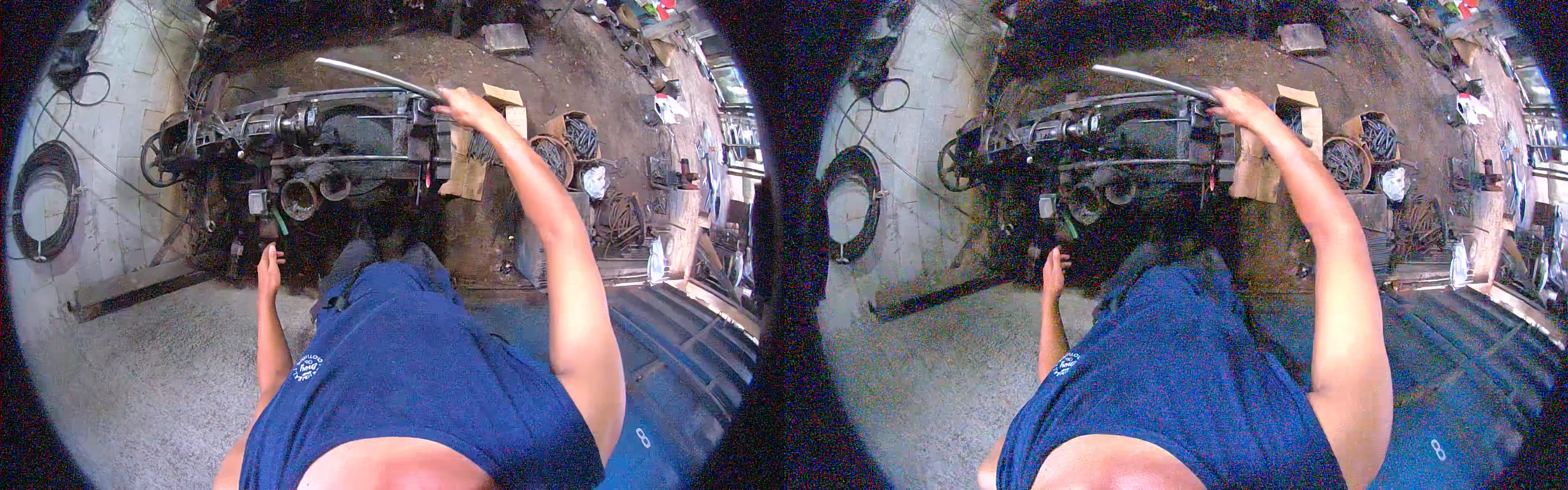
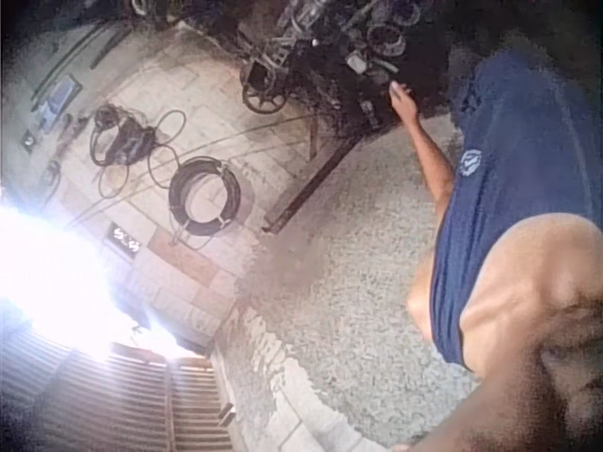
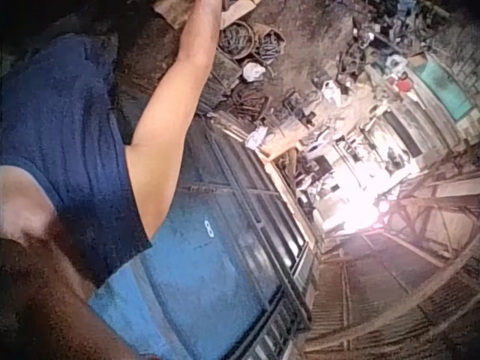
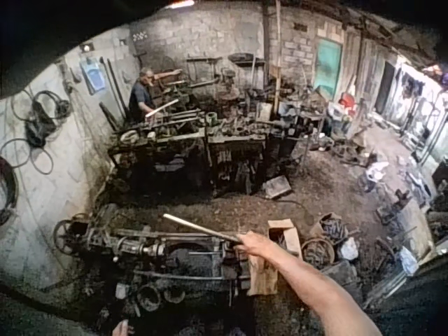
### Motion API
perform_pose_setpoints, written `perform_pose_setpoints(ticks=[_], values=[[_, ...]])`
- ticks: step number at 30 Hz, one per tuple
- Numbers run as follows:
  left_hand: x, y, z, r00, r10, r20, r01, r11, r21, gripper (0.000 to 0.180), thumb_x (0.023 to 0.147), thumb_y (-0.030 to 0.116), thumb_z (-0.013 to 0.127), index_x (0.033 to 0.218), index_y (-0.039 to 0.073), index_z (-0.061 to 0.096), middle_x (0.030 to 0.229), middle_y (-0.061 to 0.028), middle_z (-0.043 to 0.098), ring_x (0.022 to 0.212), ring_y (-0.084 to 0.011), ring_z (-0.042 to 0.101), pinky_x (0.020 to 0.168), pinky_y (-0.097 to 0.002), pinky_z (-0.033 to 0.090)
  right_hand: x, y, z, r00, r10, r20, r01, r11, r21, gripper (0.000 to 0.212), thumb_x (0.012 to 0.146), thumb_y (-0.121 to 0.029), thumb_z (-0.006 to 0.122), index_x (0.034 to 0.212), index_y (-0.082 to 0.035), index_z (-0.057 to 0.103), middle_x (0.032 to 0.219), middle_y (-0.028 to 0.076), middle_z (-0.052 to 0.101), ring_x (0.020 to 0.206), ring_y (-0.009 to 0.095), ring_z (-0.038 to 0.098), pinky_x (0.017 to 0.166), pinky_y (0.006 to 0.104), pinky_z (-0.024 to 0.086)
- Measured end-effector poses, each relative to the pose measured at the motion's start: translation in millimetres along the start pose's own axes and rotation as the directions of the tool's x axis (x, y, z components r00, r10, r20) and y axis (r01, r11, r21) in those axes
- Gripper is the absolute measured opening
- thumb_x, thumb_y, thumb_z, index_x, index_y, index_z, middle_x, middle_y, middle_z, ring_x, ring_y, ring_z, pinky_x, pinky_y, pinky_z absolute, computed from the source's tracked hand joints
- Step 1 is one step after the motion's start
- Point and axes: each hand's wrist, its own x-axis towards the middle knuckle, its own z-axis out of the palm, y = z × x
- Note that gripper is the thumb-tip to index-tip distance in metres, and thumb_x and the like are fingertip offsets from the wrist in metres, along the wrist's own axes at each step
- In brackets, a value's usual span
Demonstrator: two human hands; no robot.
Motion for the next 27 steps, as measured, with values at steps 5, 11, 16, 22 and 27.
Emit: perform_pose_setpoints(ticks=[5, 11, 16, 22, 27], values=[[-16, 20, 9, 0.998, -0.055, -0.005, 0.055, 0.996, 0.064, 0.053, 0.1, 0.042, 0.041, 0.129, -0.001, 0.053, 0.099, -0.0154, 0.066, 0.084, -0.0212, 0.063, 0.078, -0.0346, 0.048, 11, 17, 0, 0.984, -0.162, -0.07, 0.151, 0.978, -0.147, 0.054, 0.08, -0.031, 0.068, 0.127, -0.012, 0.051, 0.113, 0.02, 0.06, 0.11, 0.037, 0.055, 0.092, 0.0489, 0.044], [-43, 44, 6, 0.996, -0.041, -0.084, 0.049, 0.994, 0.098, 0.052, 0.1, 0.041, 0.042, 0.129, -0.001, 0.052, 0.102, -0.0159, 0.065, 0.088, -0.0215, 0.063, 0.081, -0.0349, 0.048, -28, -1, 33, 0.644, 0.06, -0.763, 0.187, 0.954, 0.233, 0.036, 0.07, -0.021, 0.068, 0.103, -0.008, 0.061, 0.1, 0.012, 0.06, 0.092, 0.031, 0.059, 0.085, 0.0435, 0.046], [-60, 58, 16, 0.997, 0.014, -0.076, 0.002, 0.978, 0.209, 0.052, 0.099, 0.041, 0.043, 0.128, -0.002, 0.052, 0.106, -0.0172, 0.065, 0.093, -0.0247, 0.063, 0.085, -0.0357, 0.047, -18, 43, 115, 0.825, 0.273, -0.494, -0.15, 0.95, 0.274, 0.031, 0.072, -0.017, 0.068, 0.1, -0.006, 0.066, 0.111, 0.012, 0.062, 0.103, 0.03, 0.057, 0.092, 0.0448, 0.044], [-57, 55, 19, 0.995, -0.045, -0.089, 0.064, 0.972, 0.224, 0.05, 0.099, 0.041, 0.044, 0.127, 0.001, 0.054, 0.105, -0.0177, 0.066, 0.099, -0.0289, 0.063, 0.088, -0.0372, 0.047, 24, 59, 141, 0.96, 0.033, -0.279, -0.062, 0.993, -0.095, 0.037, 0.07, -0.016, 0.07, 0.106, -0.012, 0.066, 0.123, 0.006, 0.059, 0.124, 0.03, 0.044, 0.102, 0.0571, 0.033], [-60, 56, 21, 0.993, -0.078, -0.088, 0.093, 0.98, 0.175, 0.051, 0.098, 0.041, 0.045, 0.129, 0.001, 0.052, 0.104, -0.0184, 0.066, 0.096, -0.0262, 0.065, 0.087, -0.0367, 0.047, 20, 57, 125, 0.982, 0.032, -0.188, -0.076, 0.97, -0.23, 0.032, 0.069, -0.02, 0.075, 0.099, -0.011, 0.067, 0.116, 0.002, 0.061, 0.12, 0.026, 0.045, 0.099, 0.0485, 0.034]])
